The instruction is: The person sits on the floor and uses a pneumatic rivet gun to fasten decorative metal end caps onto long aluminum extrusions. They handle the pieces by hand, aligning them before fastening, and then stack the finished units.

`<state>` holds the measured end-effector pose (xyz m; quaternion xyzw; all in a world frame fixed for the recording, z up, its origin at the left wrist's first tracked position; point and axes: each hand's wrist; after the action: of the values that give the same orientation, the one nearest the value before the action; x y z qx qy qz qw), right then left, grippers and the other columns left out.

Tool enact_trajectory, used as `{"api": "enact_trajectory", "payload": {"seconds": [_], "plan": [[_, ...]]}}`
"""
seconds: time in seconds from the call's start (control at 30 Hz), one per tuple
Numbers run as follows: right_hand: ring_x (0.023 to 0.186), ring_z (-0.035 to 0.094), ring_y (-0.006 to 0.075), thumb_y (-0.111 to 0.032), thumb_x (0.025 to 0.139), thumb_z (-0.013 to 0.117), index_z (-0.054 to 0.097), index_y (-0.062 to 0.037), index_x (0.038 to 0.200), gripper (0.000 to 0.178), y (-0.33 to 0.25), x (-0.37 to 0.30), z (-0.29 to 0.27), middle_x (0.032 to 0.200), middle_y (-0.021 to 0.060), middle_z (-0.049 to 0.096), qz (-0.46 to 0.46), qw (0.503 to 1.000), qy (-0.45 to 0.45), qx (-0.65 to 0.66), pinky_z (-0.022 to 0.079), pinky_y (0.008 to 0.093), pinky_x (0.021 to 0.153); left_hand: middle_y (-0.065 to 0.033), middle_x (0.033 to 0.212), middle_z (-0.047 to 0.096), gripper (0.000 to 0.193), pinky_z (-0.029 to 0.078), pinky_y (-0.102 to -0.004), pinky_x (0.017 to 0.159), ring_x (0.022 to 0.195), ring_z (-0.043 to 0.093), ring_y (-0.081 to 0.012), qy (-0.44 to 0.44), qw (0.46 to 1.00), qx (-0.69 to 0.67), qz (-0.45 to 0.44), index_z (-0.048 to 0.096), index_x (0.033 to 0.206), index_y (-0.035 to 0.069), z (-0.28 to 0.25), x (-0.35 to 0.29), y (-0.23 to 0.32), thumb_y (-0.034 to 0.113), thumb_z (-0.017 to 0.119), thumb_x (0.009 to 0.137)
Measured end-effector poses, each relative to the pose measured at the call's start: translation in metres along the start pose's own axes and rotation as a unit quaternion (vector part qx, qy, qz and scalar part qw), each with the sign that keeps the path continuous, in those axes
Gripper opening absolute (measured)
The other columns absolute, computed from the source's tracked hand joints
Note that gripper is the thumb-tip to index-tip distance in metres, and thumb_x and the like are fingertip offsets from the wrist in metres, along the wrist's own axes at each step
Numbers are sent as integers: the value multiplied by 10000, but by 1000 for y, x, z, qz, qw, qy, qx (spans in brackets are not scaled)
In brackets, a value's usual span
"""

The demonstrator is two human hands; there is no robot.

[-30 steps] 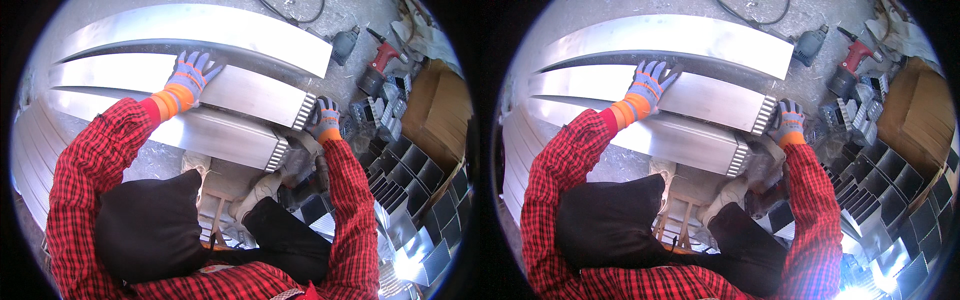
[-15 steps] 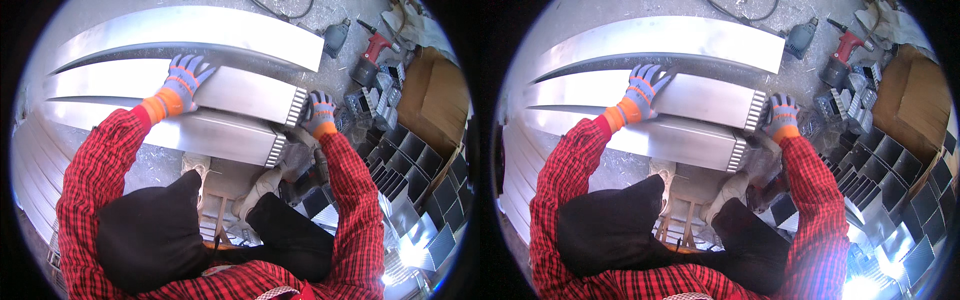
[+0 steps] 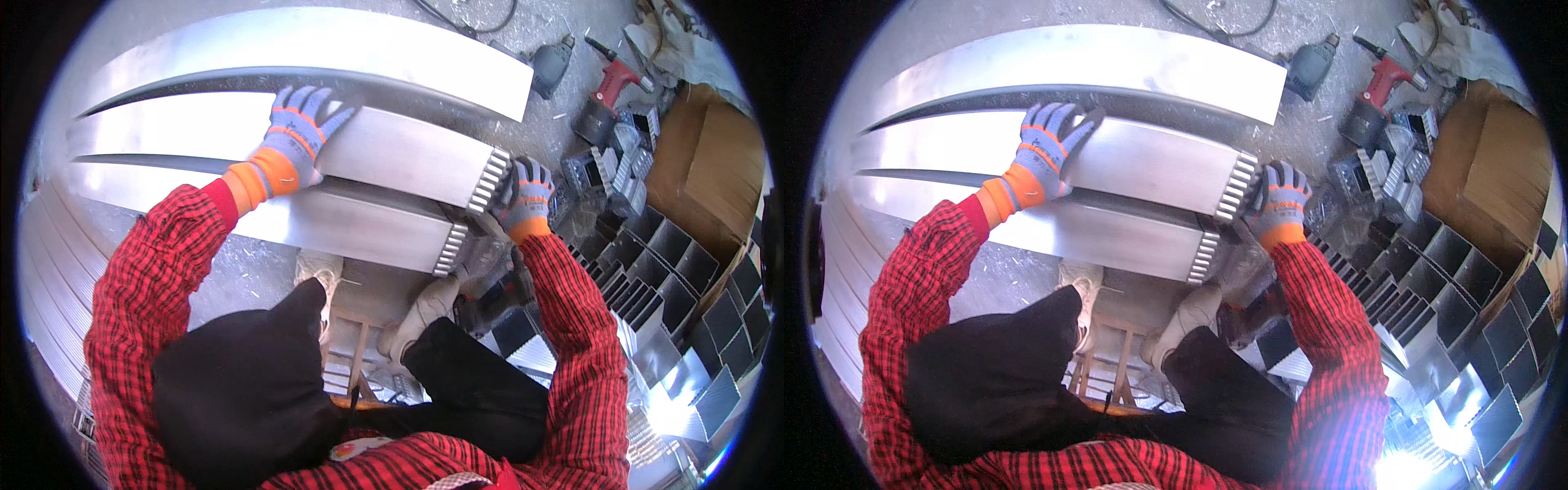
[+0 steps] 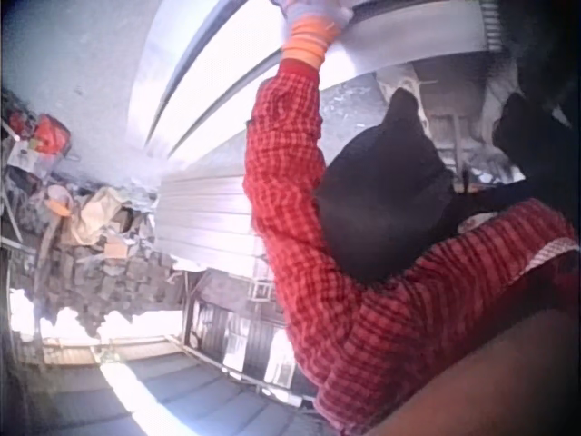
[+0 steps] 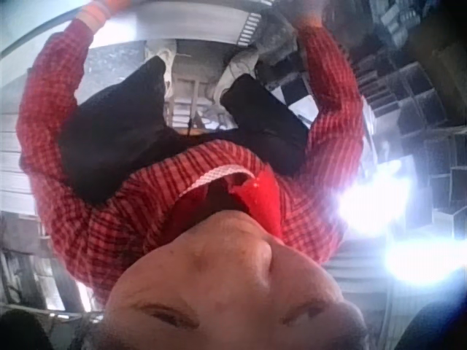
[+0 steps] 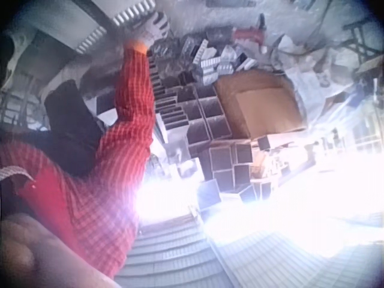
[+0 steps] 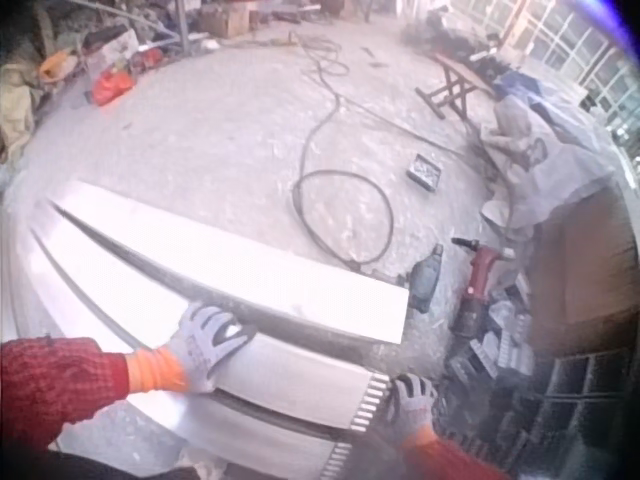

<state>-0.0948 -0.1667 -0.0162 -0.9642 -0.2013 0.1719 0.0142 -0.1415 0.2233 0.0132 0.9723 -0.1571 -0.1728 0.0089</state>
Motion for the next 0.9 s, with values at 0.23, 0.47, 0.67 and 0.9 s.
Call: {"api": "enact_trajectory", "payload": {"seconds": [0.23, 0.47, 0.67, 0.9], "plan": [[1250, 337, 368, -288, 510, 788, 411, -111, 1347, 935, 12, 7, 20, 1354, 136, 398, -40, 993, 108, -14, 235, 506, 1059, -146, 1380, 375, 986, 154, -557, 1119, 1299, 312, -340, 86, 996, 16, -10, 404, 1396, 179, 22, 1, 4, 363, 804, 513], [1293, 322, 394, -331, 582, 850, 352, -149, 1429, 999, 39, -12, 1, 1440, 163, 311, -73, 956, 96, 267, 278, 470, 1094, -148, 1387, 372, 1026, 171, -544, 1122, 1308, 310, -333, 95, 995, -6, 26, 420, 1384, 168, 21, -19, 4, 515, 807, 499], [1247, 401, 338, -337, 782, 706, 389, -111, 1390, 722, 47, -11, 13, 1387, 164, 368, 346, 623, -94, 695, 324, 426, 1064, -159, 1303, 436, 1004, 292, -481, 1010, 1187, 407, -341, 51, 992, -88, 77, 439, 1372, 145, -8, -17, -5, 578, 797, 540], [1182, 478, 294, -319, 869, 601, 435, -86, 1343, 554, 45, -14, 21, 1311, 153, 461, 290, 666, -41, 686, 387, 398, 1014, -242, 1368, 408, 1208, 289, -455, 1056, 1253, 396, -406, -125, 989, -62, 57, 260, 1469, 121, -17, 40, -47, 571, 831, 505]]}}
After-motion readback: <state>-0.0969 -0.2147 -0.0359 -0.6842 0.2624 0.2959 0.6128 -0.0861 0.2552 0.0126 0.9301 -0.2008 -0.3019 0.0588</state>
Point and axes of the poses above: each hand's wrist, its own x-axis towards the middle knuckle, its own z-axis out of the palm, y = z × x
